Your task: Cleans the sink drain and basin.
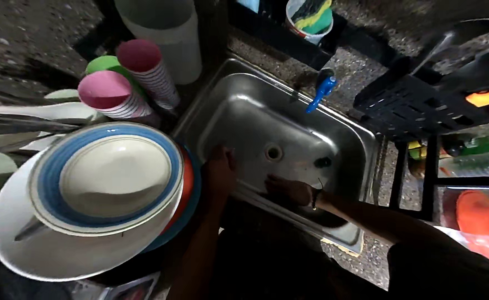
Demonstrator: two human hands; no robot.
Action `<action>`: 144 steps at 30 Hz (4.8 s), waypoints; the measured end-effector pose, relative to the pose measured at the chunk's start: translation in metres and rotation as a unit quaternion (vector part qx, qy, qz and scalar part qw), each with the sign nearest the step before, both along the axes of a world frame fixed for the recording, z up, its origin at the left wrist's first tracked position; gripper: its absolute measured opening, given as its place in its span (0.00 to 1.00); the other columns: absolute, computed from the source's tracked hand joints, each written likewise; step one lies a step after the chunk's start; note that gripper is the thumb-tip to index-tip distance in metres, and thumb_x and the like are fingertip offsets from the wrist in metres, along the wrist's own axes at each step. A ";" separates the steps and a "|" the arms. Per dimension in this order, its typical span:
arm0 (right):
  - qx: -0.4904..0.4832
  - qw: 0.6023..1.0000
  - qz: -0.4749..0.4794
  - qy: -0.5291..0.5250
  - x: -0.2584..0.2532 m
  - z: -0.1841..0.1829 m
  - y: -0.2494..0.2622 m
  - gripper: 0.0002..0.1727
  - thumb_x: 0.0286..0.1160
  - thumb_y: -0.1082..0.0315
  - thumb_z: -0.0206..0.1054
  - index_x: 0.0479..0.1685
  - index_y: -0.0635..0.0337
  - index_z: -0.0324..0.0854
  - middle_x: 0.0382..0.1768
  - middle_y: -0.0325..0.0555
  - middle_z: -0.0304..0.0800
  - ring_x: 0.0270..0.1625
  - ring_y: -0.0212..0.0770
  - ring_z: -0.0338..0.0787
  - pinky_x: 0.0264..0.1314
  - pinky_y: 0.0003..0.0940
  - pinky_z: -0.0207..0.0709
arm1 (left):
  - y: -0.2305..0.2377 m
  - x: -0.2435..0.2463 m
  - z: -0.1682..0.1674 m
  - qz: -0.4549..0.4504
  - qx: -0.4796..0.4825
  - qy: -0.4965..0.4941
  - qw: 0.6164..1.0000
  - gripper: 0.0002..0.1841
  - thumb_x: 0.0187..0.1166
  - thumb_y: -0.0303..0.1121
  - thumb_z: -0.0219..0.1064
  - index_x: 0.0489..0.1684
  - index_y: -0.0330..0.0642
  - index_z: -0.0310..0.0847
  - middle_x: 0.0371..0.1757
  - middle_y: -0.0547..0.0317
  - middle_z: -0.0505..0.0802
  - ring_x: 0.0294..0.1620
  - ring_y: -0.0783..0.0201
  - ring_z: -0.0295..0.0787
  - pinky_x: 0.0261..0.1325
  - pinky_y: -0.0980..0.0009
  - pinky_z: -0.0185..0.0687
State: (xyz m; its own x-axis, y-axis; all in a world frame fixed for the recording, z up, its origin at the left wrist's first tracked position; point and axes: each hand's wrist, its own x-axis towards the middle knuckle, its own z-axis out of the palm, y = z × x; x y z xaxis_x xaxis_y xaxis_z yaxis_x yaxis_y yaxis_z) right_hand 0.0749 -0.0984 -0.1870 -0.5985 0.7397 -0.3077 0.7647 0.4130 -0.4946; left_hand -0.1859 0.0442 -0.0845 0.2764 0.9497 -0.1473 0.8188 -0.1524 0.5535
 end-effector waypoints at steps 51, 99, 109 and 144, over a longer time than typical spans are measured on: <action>-0.017 0.986 -0.166 -0.015 -0.040 -0.010 0.032 0.38 0.92 0.49 0.48 0.96 0.58 0.50 0.97 0.52 0.44 0.99 0.52 0.37 0.99 0.50 0.28 | 0.001 -0.007 -0.007 0.022 0.064 -0.111 0.991 0.17 0.90 0.35 0.59 0.63 0.29 0.80 0.58 0.37 0.90 0.52 0.45 0.92 0.60 0.49 0.87; 0.052 0.998 -0.031 0.034 -0.017 -0.016 0.007 0.31 0.87 0.65 0.56 0.91 0.40 0.65 0.93 0.50 0.58 0.96 0.54 0.52 0.97 0.52 0.49 | 0.003 -0.006 -0.021 0.045 0.107 -0.114 0.987 0.15 0.88 0.38 0.62 0.56 0.33 0.82 0.42 0.43 0.91 0.34 0.53 0.89 0.42 0.53 0.88; 0.043 0.998 0.034 0.040 0.017 -0.003 -0.016 0.30 0.76 0.76 0.68 0.81 0.64 0.74 0.87 0.56 0.68 0.93 0.56 0.59 0.95 0.45 0.54 | 0.003 -0.006 -0.012 0.021 0.088 -0.086 0.992 0.18 0.89 0.38 0.60 0.59 0.29 0.82 0.47 0.36 0.91 0.42 0.44 0.92 0.51 0.45 0.87; -0.082 0.990 -0.110 -0.031 0.004 0.027 -0.029 0.25 0.92 0.71 0.49 0.85 0.64 0.69 0.90 0.54 0.63 0.90 0.56 0.67 0.81 0.55 0.72 | 0.004 -0.009 -0.025 0.027 0.106 -0.109 0.988 0.18 0.89 0.37 0.60 0.59 0.28 0.81 0.50 0.36 0.91 0.41 0.45 0.91 0.48 0.47 0.88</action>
